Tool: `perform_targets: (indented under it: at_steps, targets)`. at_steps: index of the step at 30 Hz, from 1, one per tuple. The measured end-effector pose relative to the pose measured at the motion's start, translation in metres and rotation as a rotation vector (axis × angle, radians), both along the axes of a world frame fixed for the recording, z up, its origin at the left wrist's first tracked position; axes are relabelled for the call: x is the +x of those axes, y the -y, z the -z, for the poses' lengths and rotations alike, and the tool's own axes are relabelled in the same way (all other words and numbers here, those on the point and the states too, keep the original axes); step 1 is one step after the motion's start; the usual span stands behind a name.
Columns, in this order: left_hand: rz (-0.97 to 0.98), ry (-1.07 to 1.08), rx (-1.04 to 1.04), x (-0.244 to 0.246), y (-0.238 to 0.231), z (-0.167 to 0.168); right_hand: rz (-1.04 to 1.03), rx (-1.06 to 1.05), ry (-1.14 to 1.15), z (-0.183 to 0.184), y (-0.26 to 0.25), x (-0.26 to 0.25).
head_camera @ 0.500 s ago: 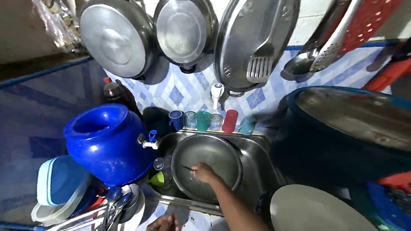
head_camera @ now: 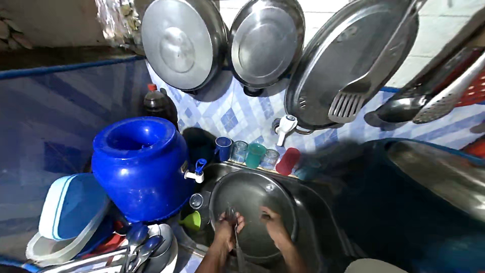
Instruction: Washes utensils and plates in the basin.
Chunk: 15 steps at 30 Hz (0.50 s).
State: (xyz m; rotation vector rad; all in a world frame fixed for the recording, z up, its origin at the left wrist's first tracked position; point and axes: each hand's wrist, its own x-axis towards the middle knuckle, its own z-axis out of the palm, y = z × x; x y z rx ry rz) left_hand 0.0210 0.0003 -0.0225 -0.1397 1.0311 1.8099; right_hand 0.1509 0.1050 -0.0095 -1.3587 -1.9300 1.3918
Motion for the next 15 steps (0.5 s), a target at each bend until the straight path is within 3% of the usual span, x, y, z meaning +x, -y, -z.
perform_targets:
  at_steps: [2, 4, 5, 7, 8, 12, 15]
  targets:
    - [-0.026, -0.025, -0.077, 0.004, -0.014, 0.012, 0.283, -0.009, 0.149, 0.027, -0.012, -0.002]
    - [-0.022, -0.080, -0.173, 0.006, -0.023, 0.026, 0.296, -0.161, 0.241, 0.035, 0.000, -0.004]
    - [-0.006, -0.124, -0.218, 0.004, -0.027, 0.031, 0.311, -0.240, 0.134, 0.036, 0.008, -0.009]
    - [0.064, -0.280, -0.299, -0.002, -0.035, 0.036, 0.217, -0.338, -0.197, 0.035, 0.016, -0.020]
    - [0.121, -0.344, -0.333, -0.004, -0.037, 0.035, 0.147, -0.321, -0.230, 0.029, 0.021, -0.024]
    - [0.268, -0.373, -0.299, -0.002, -0.043, 0.031, -0.224, -0.101, 0.240, 0.013, 0.027, -0.023]
    - [0.144, -0.210, -0.052, -0.001, -0.052, 0.035, -0.202, -0.273, 0.170, 0.012, 0.033, -0.016]
